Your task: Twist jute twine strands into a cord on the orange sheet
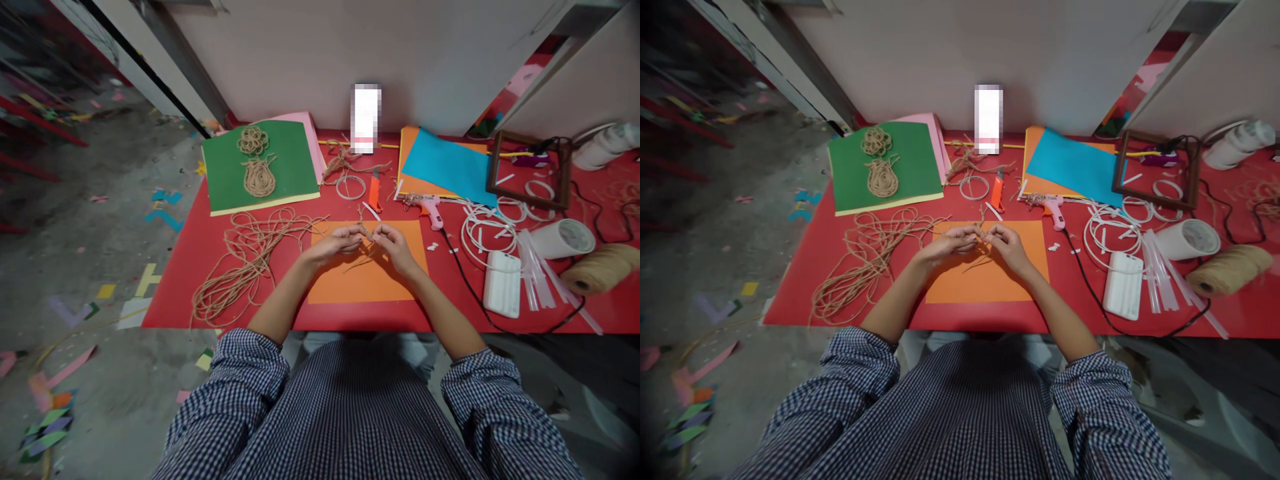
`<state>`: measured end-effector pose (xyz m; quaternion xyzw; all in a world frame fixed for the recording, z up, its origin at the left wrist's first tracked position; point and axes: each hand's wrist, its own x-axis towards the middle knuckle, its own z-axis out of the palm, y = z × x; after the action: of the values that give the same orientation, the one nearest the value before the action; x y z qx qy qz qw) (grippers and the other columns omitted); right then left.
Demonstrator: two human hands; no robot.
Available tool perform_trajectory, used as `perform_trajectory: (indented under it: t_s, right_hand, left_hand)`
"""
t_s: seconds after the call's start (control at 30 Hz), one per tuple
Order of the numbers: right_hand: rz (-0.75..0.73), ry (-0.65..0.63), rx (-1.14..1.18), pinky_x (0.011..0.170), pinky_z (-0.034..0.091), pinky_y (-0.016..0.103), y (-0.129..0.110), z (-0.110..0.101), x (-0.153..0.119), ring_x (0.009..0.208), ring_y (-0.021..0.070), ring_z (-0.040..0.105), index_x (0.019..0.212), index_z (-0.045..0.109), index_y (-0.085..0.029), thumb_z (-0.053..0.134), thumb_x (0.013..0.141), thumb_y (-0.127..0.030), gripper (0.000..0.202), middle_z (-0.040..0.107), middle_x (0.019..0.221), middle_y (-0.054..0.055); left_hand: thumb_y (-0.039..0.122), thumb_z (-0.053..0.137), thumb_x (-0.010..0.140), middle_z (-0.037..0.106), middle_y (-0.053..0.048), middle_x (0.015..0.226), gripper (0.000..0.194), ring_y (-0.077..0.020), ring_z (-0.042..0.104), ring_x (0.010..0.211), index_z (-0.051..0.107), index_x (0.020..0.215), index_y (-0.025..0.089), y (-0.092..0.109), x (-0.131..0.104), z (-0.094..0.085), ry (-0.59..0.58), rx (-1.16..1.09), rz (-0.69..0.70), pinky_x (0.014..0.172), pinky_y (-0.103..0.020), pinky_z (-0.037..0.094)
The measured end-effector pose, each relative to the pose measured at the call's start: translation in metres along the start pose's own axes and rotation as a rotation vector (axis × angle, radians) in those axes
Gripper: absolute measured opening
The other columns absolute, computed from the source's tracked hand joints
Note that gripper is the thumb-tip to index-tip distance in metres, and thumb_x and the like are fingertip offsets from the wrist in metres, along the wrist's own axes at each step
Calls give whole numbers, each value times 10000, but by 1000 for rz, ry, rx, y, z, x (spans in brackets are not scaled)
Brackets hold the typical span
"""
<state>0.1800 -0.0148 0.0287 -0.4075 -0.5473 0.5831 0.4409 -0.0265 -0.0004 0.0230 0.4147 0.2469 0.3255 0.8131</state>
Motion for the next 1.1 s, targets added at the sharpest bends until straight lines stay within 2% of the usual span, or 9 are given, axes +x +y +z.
perform_trajectory:
  t_s: [0.17, 0.3, 0.47, 0.6, 0.8, 0.87, 0.97, 1.0, 1.1]
  right_hand:
    - [127, -107, 182, 523, 150, 272, -5, 1, -2, 509, 100, 201, 798, 546, -226, 720, 828, -462, 295, 332, 588, -79]
    - [112, -128, 168, 525, 185, 266, -2, 2, -3, 517, 98, 243, 810, 546, -221, 707, 834, -450, 281, 446, 645, -59]
    - [-17, -30, -81, 616, 326, 273, 8, 2, 0, 639, 137, 439, 811, 539, -223, 644, 875, -400, 216, 531, 741, -24]
    - [-95, 58, -397, 617, 290, 287, 14, 0, -1, 606, 134, 394, 789, 538, -221, 589, 894, -318, 152, 467, 662, -44]
    - [-146, 54, -752, 617, 268, 297, 8, 1, -5, 579, 146, 430, 784, 510, -232, 597, 906, -316, 172, 479, 622, -39]
    - [-153, 42, -815, 618, 268, 300, 7, 2, -5, 577, 153, 438, 789, 510, -235, 593, 913, -322, 173, 500, 627, -31]
    - [-155, 29, -832, 622, 283, 297, 8, 3, -5, 577, 159, 448, 817, 538, -236, 599, 913, -323, 143, 517, 627, -28]
    - [-153, 25, -814, 623, 291, 294, 9, 4, -5, 579, 158, 454, 828, 547, -236, 598, 914, -322, 133, 522, 631, -29]
    - [-143, 19, -718, 629, 314, 286, 11, 3, -4, 587, 152, 466, 846, 566, -234, 582, 939, -336, 139, 521, 644, -37]
  left_hand:
    - [408, 784, 898, 301, 101, 535, 291, -56, 216, 441, 676, 996, 157, 2, -2, -1, -34, 3, -24, 474, -217, 158]
    - [400, 794, 890, 320, 95, 544, 280, -52, 240, 440, 666, 953, 158, 0, -2, 3, -32, -16, -18, 475, -207, 190]
    - [362, 750, 908, 430, 53, 577, 230, -69, 359, 472, 637, 891, 162, -6, 3, 3, 45, -11, 6, 491, -204, 287]
    - [412, 685, 937, 568, -8, 647, 288, -80, 443, 483, 636, 854, 140, -9, 6, 4, 104, 1, 6, 467, -211, 337]
    - [537, 773, 885, 524, 27, 611, 428, -137, 600, 573, 548, 821, 179, -15, 8, 11, 52, 7, -73, 600, -266, 527]
    - [545, 786, 874, 458, 55, 586, 455, -95, 513, 506, 526, 793, 180, -19, 10, 10, 104, 10, -62, 528, -219, 451]
    - [556, 767, 888, 363, 86, 564, 478, -37, 286, 428, 505, 755, 179, -21, 12, 6, 167, 28, -52, 427, -185, 215]
    - [558, 758, 895, 354, 87, 561, 480, -35, 260, 428, 501, 748, 180, -21, 12, 6, 181, 40, -44, 427, -193, 180]
    - [540, 772, 890, 382, 71, 564, 468, -47, 303, 454, 507, 749, 181, -18, 11, 6, 209, 81, -7, 453, -212, 196]
